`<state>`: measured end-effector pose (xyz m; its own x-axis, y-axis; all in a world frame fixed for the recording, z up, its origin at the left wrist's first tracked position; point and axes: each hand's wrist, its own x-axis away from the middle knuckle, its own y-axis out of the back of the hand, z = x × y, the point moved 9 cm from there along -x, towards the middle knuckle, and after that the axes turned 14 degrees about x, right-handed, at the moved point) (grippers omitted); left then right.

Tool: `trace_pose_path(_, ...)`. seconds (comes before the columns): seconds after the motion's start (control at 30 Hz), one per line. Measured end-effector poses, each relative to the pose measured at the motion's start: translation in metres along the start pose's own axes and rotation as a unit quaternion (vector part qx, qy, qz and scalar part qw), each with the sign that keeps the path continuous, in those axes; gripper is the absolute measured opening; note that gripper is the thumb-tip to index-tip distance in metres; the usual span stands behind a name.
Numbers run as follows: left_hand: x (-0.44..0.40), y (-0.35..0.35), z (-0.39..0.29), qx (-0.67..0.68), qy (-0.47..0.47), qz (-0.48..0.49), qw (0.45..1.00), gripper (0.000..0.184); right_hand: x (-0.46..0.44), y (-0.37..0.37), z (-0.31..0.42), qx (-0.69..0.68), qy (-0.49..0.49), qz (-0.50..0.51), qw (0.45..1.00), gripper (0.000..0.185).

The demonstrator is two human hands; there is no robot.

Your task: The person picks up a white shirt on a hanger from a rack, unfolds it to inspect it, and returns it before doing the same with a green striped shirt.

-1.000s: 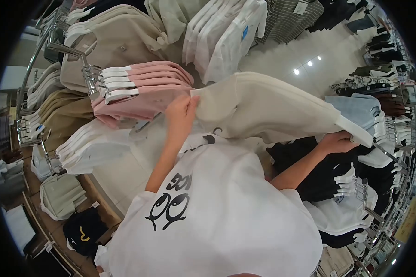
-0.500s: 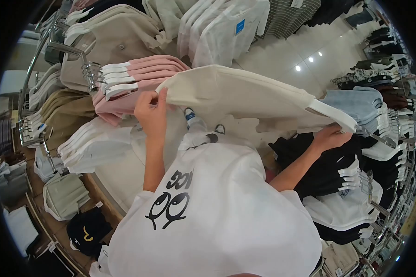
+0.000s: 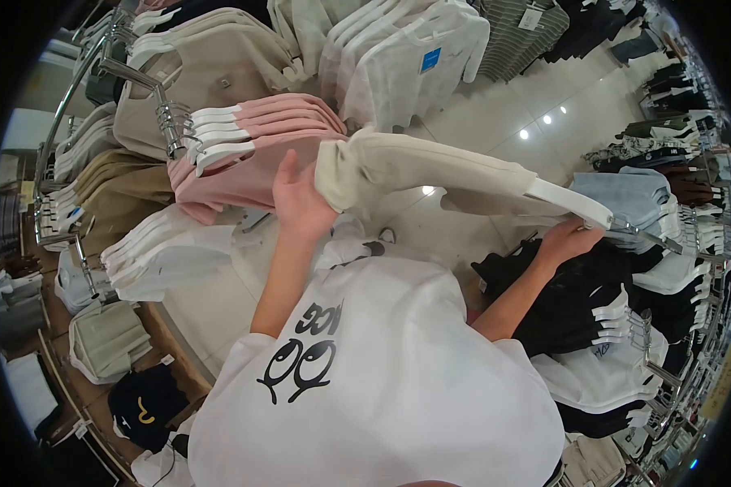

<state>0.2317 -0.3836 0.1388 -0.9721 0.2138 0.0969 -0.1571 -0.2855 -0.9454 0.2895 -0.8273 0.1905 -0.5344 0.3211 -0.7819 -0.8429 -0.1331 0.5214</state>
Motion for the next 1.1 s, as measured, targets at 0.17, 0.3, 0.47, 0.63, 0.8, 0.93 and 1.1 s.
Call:
trace_pose_path(0.17, 0.009, 0.024, -0.049, -0.384, -0.156, -0.032, 0.909, 0.055, -0.001, -0.001, 0.006, -0.014, -0.015, 0.026, 0.999, 0.016)
trace_pose_path(0.3, 0.036, 0.003, -0.034, -0.814, -0.351, 0.029, 0.462, 0.045, 0.004, -0.002, 0.004, -0.007, -0.031, 0.037, 0.999, 0.014)
trace_pose_path(0.47, 0.025, 0.06, -0.06, -0.209, -0.163, -0.083, 0.961, 0.043, 0.001, 0.006, 0.023, 0.015, 0.036, 0.005, 0.999, 0.011)
trace_pose_path(0.63, 0.012, -0.011, -0.072, -0.644, -0.157, -0.047, 0.747, 0.058, -0.001, -0.003, 0.016, -0.035, 0.017, 0.063, 0.997, 0.012)
trace_pose_path(0.8, -0.005, -0.046, -0.057, -0.798, -0.149, 0.087, 0.577, 0.073, 0.004, -0.006, 0.038, -0.012, 0.097, 0.068, 0.993, 0.015)
trace_pose_path(0.93, -0.006, -0.089, 0.003, -0.784, -0.106, 0.053, 0.61, 0.068, 0.01, -0.013, 0.05, -0.024, 0.105, 0.093, 0.99, 0.017)
trace_pose_path(1.1, -0.034, -0.102, 0.032, -0.889, -0.061, 0.089, 0.445, 0.049, 0.015, -0.005, 0.075, -0.039, 0.125, 0.056, 0.99, 0.021)
